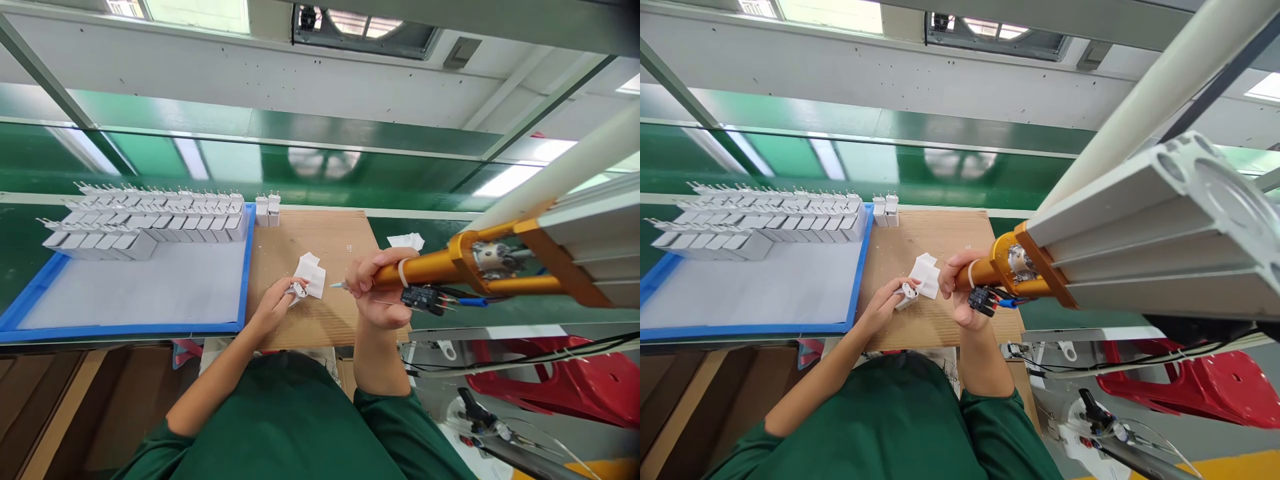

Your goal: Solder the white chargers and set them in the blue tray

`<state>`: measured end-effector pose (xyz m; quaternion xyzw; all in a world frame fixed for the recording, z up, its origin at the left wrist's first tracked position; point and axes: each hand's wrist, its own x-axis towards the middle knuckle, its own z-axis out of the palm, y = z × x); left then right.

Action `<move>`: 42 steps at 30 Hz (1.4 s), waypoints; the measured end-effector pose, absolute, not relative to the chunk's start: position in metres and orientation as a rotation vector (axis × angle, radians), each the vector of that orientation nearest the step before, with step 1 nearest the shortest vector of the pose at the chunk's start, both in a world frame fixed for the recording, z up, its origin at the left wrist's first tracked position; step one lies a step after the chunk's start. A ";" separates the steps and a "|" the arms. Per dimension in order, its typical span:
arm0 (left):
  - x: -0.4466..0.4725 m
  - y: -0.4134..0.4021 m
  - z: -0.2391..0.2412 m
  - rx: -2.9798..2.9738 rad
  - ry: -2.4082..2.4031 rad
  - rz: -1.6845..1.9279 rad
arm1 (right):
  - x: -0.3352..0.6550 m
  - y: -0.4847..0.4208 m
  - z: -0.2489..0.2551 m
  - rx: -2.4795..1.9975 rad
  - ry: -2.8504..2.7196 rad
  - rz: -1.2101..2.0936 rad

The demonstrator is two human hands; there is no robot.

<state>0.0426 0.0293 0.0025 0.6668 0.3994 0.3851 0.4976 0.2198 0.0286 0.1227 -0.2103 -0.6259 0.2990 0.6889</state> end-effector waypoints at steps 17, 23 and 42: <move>0.047 0.034 -0.004 1.320 0.871 0.901 | 0.220 0.031 0.120 -0.433 -1.393 0.681; 0.047 0.033 -0.001 1.371 0.862 0.908 | 0.223 0.031 0.122 -0.501 -1.395 0.676; 0.054 0.032 -0.006 1.215 0.718 1.033 | 0.233 0.048 0.125 -0.540 -1.361 0.712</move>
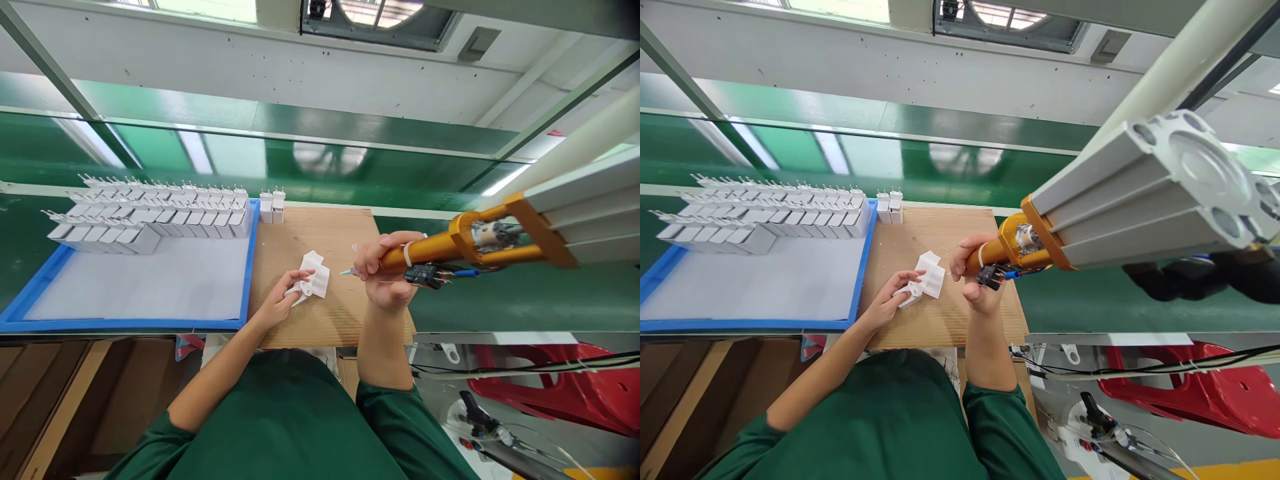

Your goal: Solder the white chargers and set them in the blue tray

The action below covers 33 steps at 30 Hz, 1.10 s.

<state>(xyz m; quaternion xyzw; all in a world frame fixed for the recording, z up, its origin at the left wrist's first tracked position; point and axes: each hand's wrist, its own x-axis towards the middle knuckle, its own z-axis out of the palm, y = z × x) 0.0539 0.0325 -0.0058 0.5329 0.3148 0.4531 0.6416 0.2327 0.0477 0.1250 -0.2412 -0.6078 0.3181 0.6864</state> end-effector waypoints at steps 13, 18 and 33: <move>0.056 0.035 0.004 1.633 0.874 1.007 | 0.235 0.047 0.123 -0.606 -1.349 0.676; 0.057 0.036 0.005 1.678 0.895 1.025 | 0.236 0.047 0.123 -0.586 -1.359 0.664; 0.047 0.000 -0.015 2.152 1.292 1.334 | 0.234 0.047 0.125 -0.541 -1.315 0.668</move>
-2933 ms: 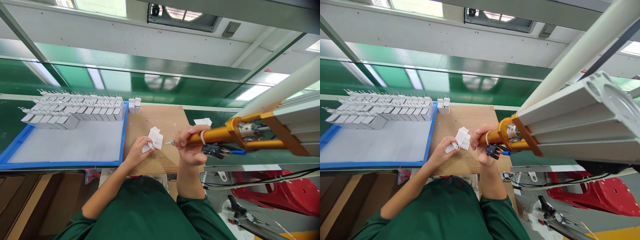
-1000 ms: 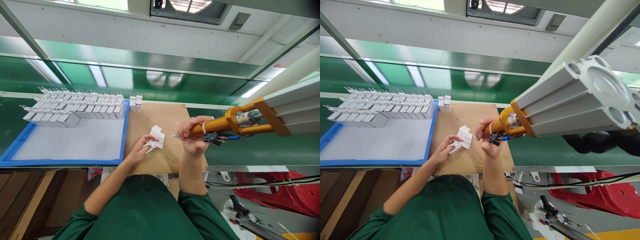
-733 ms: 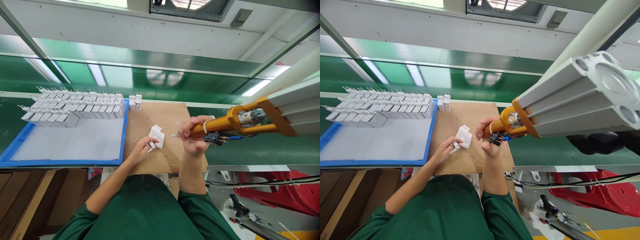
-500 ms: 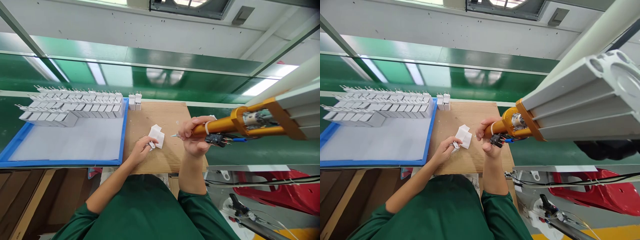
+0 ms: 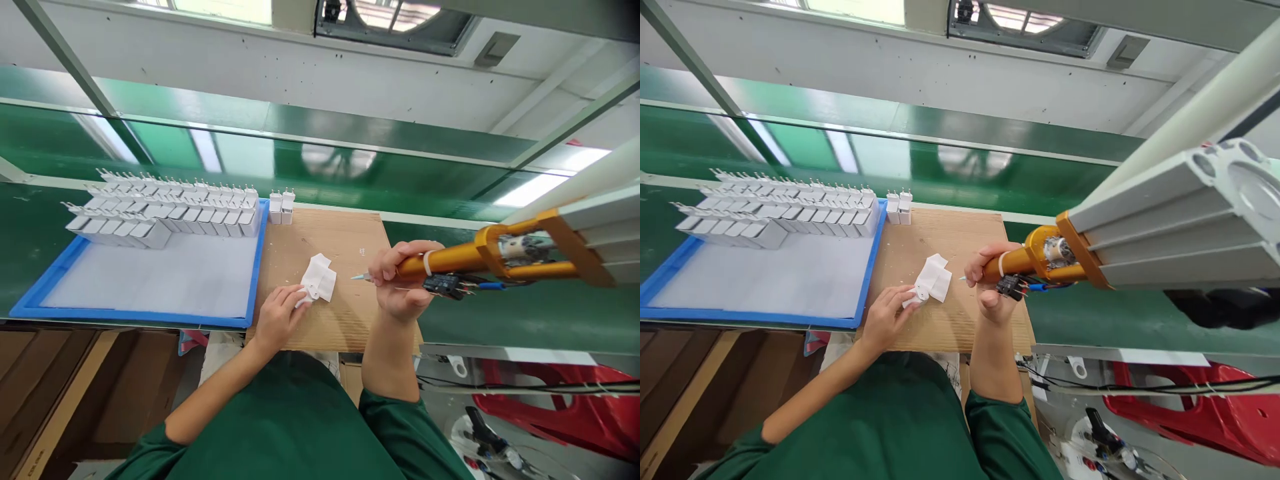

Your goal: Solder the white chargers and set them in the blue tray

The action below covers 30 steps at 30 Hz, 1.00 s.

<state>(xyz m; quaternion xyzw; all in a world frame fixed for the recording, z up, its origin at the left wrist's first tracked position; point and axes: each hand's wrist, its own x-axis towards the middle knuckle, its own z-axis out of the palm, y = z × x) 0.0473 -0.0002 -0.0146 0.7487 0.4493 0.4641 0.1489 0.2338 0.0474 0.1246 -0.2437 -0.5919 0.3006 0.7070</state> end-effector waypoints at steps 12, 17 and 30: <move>-0.074 0.039 0.010 1.915 1.807 1.500 | 0.246 0.056 0.120 -0.440 -1.361 0.647; -0.180 0.086 0.010 1.734 2.394 1.104 | 0.243 0.055 0.124 -0.451 -1.344 0.662; -0.189 0.102 -0.002 1.896 2.629 0.586 | 0.243 0.054 0.125 -0.565 -1.276 0.625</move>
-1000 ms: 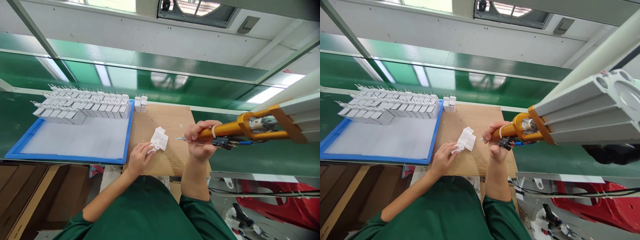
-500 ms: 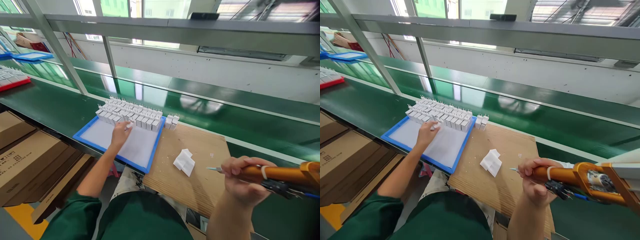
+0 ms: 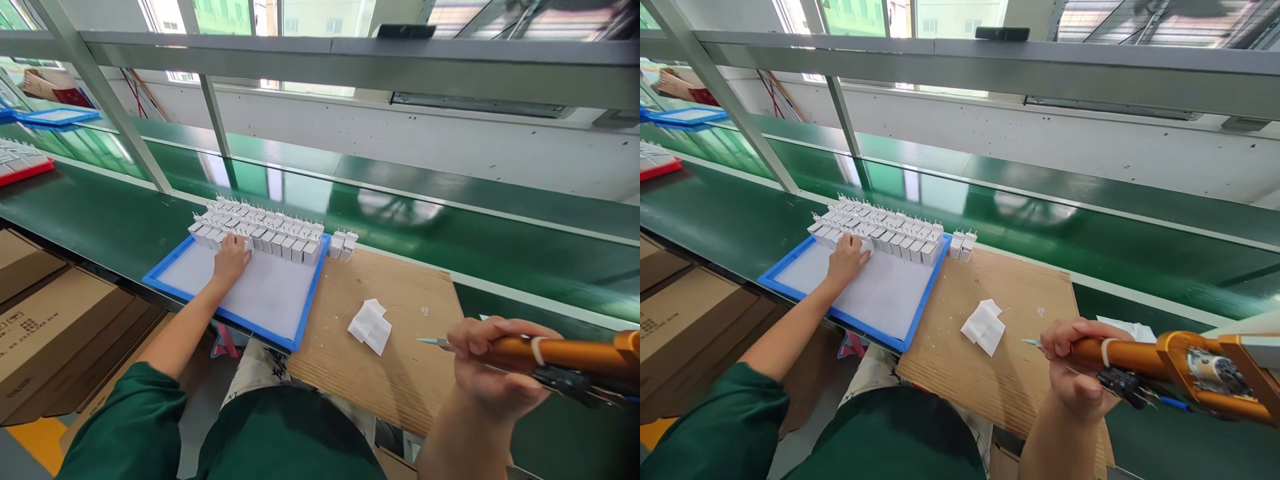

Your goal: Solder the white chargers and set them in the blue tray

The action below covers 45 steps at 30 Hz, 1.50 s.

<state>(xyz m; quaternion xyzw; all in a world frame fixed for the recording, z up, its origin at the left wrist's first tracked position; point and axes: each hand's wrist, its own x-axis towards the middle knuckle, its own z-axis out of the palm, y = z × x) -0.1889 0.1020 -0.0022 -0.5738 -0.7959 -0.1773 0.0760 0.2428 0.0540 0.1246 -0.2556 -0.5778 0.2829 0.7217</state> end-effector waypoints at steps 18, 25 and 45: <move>-0.184 0.111 -0.023 -1.746 -2.220 -0.912 | 0.237 0.053 0.132 -0.709 -1.205 0.526; -0.202 0.106 -0.019 -1.474 -2.280 -1.133 | 0.243 0.053 0.130 -0.600 -1.264 0.591; -0.279 0.118 0.010 -0.969 -2.526 -1.451 | 0.251 0.048 0.119 -0.573 -1.306 0.674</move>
